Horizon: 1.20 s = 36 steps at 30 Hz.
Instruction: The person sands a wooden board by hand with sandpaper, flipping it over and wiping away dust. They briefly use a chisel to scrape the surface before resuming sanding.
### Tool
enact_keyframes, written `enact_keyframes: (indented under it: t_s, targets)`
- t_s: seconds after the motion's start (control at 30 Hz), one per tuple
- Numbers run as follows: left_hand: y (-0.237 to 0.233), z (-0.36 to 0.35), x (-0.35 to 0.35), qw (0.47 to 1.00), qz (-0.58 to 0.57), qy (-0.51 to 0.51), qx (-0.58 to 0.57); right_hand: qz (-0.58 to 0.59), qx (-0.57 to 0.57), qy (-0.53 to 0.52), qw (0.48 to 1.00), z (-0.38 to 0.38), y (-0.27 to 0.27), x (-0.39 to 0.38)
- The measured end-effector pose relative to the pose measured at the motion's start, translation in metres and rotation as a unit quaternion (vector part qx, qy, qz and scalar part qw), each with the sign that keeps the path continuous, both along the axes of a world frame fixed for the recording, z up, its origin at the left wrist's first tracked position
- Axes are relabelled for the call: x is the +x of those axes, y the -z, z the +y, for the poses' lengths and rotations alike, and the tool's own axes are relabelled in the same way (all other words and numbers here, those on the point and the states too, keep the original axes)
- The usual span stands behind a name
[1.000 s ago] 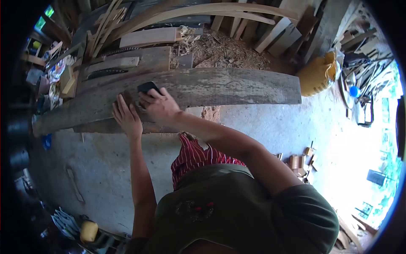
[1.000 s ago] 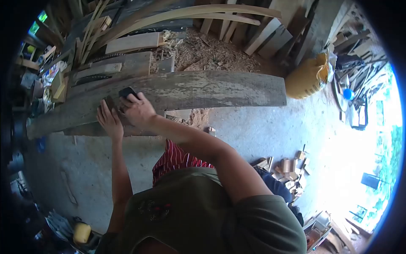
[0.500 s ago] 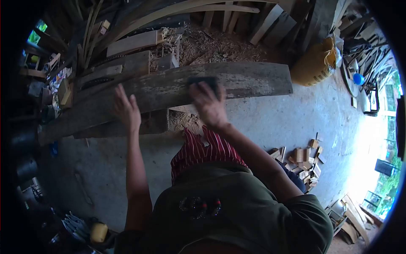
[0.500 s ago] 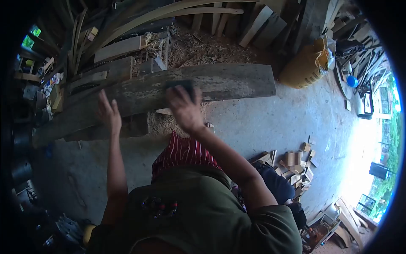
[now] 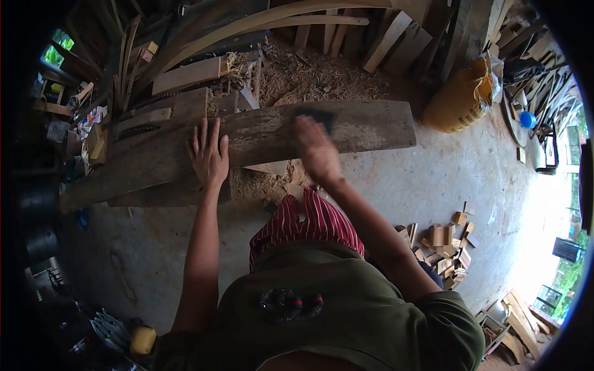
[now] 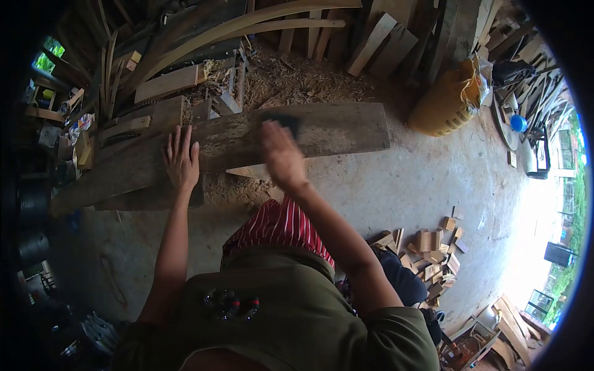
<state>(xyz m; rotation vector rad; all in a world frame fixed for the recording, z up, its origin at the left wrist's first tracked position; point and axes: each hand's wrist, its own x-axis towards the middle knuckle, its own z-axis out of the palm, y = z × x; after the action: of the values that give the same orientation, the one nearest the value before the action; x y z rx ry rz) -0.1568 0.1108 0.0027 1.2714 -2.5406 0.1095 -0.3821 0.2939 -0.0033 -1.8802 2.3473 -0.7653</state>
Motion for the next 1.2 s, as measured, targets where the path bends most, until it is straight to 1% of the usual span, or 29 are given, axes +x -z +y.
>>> enact_keyframes:
  t_s: [0.03, 0.1, 0.13, 0.2, 0.23, 0.27, 0.3, 0.37, 0.4, 0.43, 0.47, 0.5, 0.57, 0.6, 0.63, 0.7, 0.77, 0.8, 0.83, 0.87, 0.9, 0.93, 0.97, 1.0, 1.03, 1.07, 1.1, 1.13, 1.2]
  targets:
    - [0.000, -0.001, 0.000, 1.000, 0.005, 0.001, 0.004, -0.016, 0.015, -0.094, 0.995, -0.007, 0.003, 0.011]
    - [0.000, -0.002, 0.000, 1.000, 0.000, -0.002, 0.003, 0.066, 0.065, -0.095, 0.991, 0.004, 0.003, -0.018]
    - [0.002, -0.003, 0.001, 1.000, -0.002, -0.002, 0.002, 0.010, 0.021, 0.005, 1.000, 0.023, 0.000, -0.048]
    - [0.003, -0.001, 0.001, 1.000, -0.005, -0.005, 0.004, 0.027, -0.020, 0.140, 0.990, 0.064, 0.000, -0.115]
    - [0.002, -0.001, 0.000, 1.000, -0.009, -0.008, -0.005, 0.065, -0.012, 0.183, 0.981, 0.083, 0.000, -0.144]
    - [0.001, 0.000, -0.001, 1.000, -0.013, -0.012, -0.013, 0.072, -0.005, 0.231, 0.970, 0.093, -0.003, -0.159]
    - [0.001, 0.000, -0.002, 1.000, -0.013, -0.014, -0.012, 0.011, -0.039, 0.267, 0.963, 0.093, -0.006, -0.160]
    - [0.000, 0.000, -0.001, 0.999, 0.032, -0.002, 0.005, 0.069, -0.021, 0.251, 0.965, 0.082, 0.007, -0.142]
    - [-0.001, 0.000, -0.001, 0.999, 0.032, -0.009, 0.004, 0.089, -0.136, 0.172, 0.972, 0.074, 0.023, -0.119]
    - [-0.002, 0.001, -0.002, 1.000, 0.021, -0.013, -0.002, 0.005, -0.095, 0.127, 0.987, 0.061, 0.001, -0.086]
    - [-0.002, 0.001, -0.002, 1.000, 0.008, -0.012, -0.008, 0.012, -0.033, 0.090, 0.995, 0.050, 0.003, -0.059]
    - [-0.002, 0.003, -0.003, 1.000, 0.008, -0.010, -0.008, -0.033, -0.020, 0.028, 0.999, 0.050, -0.016, -0.040]
    - [-0.002, 0.001, -0.002, 0.999, -0.019, -0.014, -0.026, -0.023, -0.009, 0.030, 0.999, 0.068, -0.016, -0.060]
    - [-0.001, 0.002, -0.001, 0.999, -0.019, -0.025, -0.028, 0.010, -0.010, 0.077, 0.997, 0.082, -0.011, -0.085]
    - [-0.002, 0.003, -0.002, 1.000, 0.008, -0.012, -0.010, 0.040, -0.013, 0.120, 0.992, 0.096, -0.003, -0.114]
    - [-0.005, 0.003, -0.002, 0.999, 0.049, -0.004, 0.009, 0.063, -0.038, 0.192, 0.979, 0.108, 0.006, -0.155]
    - [-0.006, 0.004, -0.002, 0.999, 0.050, 0.001, -0.019, 0.062, -0.021, 0.245, 0.967, 0.096, 0.005, -0.167]
    - [-0.007, 0.008, -0.005, 0.995, 0.098, -0.003, -0.006, 0.021, -0.028, 0.275, 0.961, 0.081, -0.004, -0.151]
    - [-0.010, 0.009, -0.003, 0.989, 0.147, -0.005, 0.003, 0.145, 0.005, 0.203, 0.968, 0.060, 0.010, -0.128]
    - [-0.015, 0.014, -0.007, 0.984, 0.174, -0.012, -0.036, 0.116, -0.035, 0.181, 0.976, 0.043, 0.012, -0.108]
    - [-0.023, 0.027, -0.011, 0.984, 0.175, -0.003, -0.039, 0.088, -0.075, 0.164, 0.980, 0.023, 0.010, -0.088]
    - [-0.031, 0.049, -0.014, 0.939, 0.325, -0.042, 0.101, 0.039, -0.054, 0.165, 0.984, -0.002, 0.008, -0.064]
    - [-0.034, 0.069, -0.012, 0.852, 0.457, -0.081, 0.243, 0.039, -0.037, 0.104, 0.993, -0.020, -0.003, -0.041]
    - [-0.026, 0.087, -0.004, 0.773, 0.511, -0.079, 0.368, 0.079, 0.048, 0.030, 0.995, -0.043, -0.013, -0.014]
    - [-0.018, 0.099, 0.001, 0.675, 0.552, -0.080, 0.483, 0.096, 0.203, -0.008, 0.974, -0.061, -0.052, 0.018]
    - [-0.014, 0.105, 0.007, 0.675, 0.549, -0.076, 0.487, 0.097, 0.178, -0.060, 0.977, -0.078, -0.046, 0.045]
    - [-0.015, 0.107, 0.013, 0.594, 0.506, -0.076, 0.621, 0.098, 0.152, -0.113, 0.977, -0.087, -0.043, 0.058]
    - [-0.015, 0.108, 0.017, 0.498, 0.451, -0.075, 0.737, 0.098, 0.153, -0.112, 0.977, -0.089, -0.042, 0.056]
    - [-0.020, 0.106, 0.015, 0.483, 0.454, -0.102, 0.741, 0.123, 0.162, -0.165, 0.965, -0.097, -0.042, 0.055]
